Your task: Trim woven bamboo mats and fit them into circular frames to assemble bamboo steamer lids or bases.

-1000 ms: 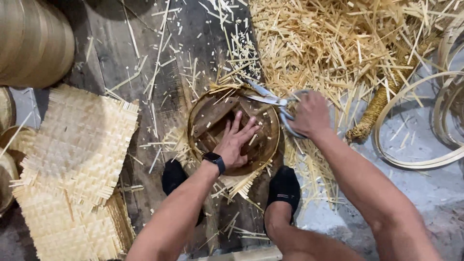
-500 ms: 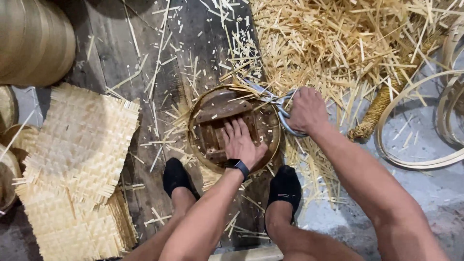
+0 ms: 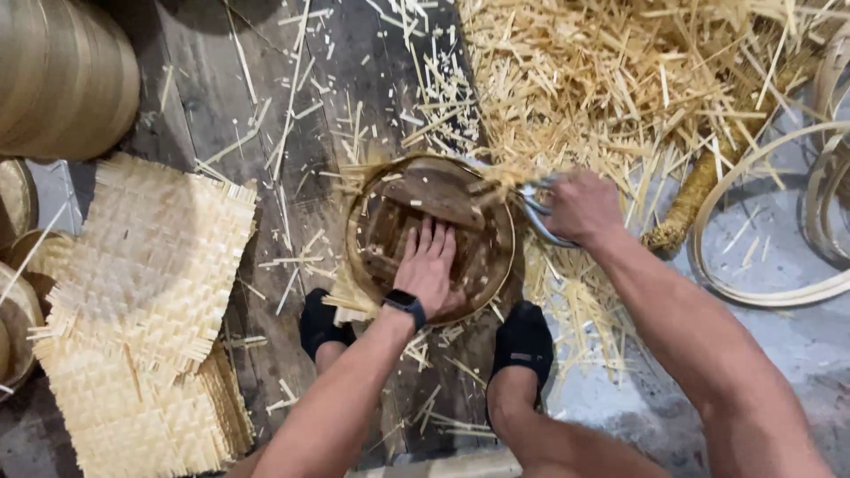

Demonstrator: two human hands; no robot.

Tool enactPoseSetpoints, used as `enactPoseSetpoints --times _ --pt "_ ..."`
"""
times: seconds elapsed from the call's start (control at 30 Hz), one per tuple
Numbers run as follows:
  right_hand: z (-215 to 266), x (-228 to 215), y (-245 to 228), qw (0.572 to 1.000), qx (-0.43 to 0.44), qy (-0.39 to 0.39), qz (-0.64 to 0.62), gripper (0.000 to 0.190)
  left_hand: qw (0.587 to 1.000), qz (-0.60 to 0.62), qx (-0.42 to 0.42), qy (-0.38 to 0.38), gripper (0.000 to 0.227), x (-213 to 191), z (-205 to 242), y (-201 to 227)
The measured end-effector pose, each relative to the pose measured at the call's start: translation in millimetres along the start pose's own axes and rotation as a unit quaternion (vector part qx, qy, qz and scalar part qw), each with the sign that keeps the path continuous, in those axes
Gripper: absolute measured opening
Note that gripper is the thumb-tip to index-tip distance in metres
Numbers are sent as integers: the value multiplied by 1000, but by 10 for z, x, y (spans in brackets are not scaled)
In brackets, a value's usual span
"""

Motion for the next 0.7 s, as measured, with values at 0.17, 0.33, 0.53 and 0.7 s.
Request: enactPoseSetpoints --times 0.17,0.33,0.53,0.7 --pt "-25 210 244 982 -52 161 88 56 995 -37 40 -82 109 -177 25 -13" --pt "-102 -6 -150 985 -50 39 163 59 975 -177 127 45 95 225 40 -275" --pt "-45 258 375 980 -71 181 52 36 977 181 -39 105 107 -128 -134 -26" --pt "6 -438 -354 993 -40 38 106 53 878 289 -280 260 120 43 -446 425"
Point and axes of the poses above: each hand's wrist, its own z-axis away from the middle knuckle, its own x-axis out of the palm, y = z × x, the point moved 2 cm from there along -z, towards the middle knuckle, and after that the axes turned 5 degrees about -x, right-handed, at the moved point
